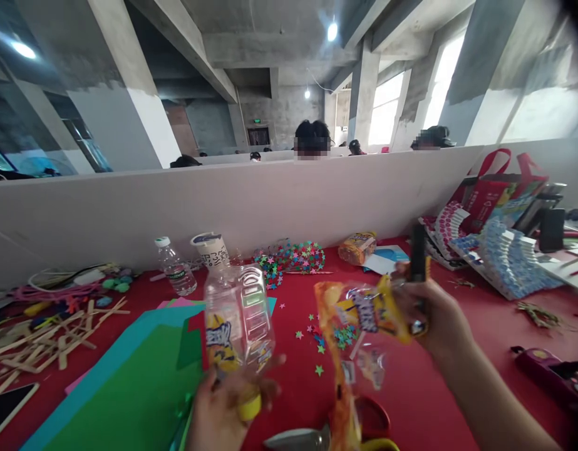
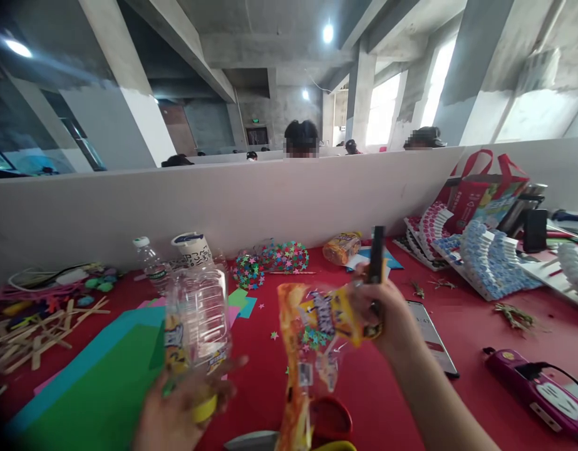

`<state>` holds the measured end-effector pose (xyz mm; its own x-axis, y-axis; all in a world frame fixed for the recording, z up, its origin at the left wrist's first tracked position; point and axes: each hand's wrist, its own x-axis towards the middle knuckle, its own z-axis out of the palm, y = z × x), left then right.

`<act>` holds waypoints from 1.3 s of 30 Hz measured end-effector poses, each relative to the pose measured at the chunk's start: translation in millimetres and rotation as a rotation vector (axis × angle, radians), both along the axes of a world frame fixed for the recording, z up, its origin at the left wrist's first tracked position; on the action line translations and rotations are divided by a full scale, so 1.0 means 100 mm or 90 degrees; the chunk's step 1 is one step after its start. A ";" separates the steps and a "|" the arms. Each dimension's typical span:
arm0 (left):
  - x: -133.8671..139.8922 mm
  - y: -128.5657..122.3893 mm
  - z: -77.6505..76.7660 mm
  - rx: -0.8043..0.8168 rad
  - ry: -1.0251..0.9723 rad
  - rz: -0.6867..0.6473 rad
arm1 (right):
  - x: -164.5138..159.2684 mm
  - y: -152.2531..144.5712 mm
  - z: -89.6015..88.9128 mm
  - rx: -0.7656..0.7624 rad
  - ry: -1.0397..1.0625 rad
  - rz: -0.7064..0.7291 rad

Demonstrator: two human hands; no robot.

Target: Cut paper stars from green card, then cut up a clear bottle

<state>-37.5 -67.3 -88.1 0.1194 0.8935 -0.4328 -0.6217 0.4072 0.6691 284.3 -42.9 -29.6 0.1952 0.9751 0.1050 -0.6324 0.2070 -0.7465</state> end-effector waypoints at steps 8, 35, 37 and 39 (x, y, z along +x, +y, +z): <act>0.43 0.08 0.06 0.057 -0.174 -0.123 | -0.79 -0.08 -0.46 -0.052 -0.171 0.210; 0.45 0.12 0.18 0.227 0.233 0.000 | -1.23 0.09 -0.38 0.109 -0.488 -0.042; 0.47 0.19 0.27 0.261 0.328 0.021 | -1.19 0.12 -0.30 0.136 -0.509 -0.116; 0.51 0.28 0.34 0.287 0.418 0.012 | -1.15 0.14 -0.21 0.171 -0.530 -0.172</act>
<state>13.6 -38.9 -54.4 -0.0518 0.9986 -0.0057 -0.0469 0.0032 0.9989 169.4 -28.7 -50.6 0.1724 0.8299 0.5306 0.1839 0.5021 -0.8450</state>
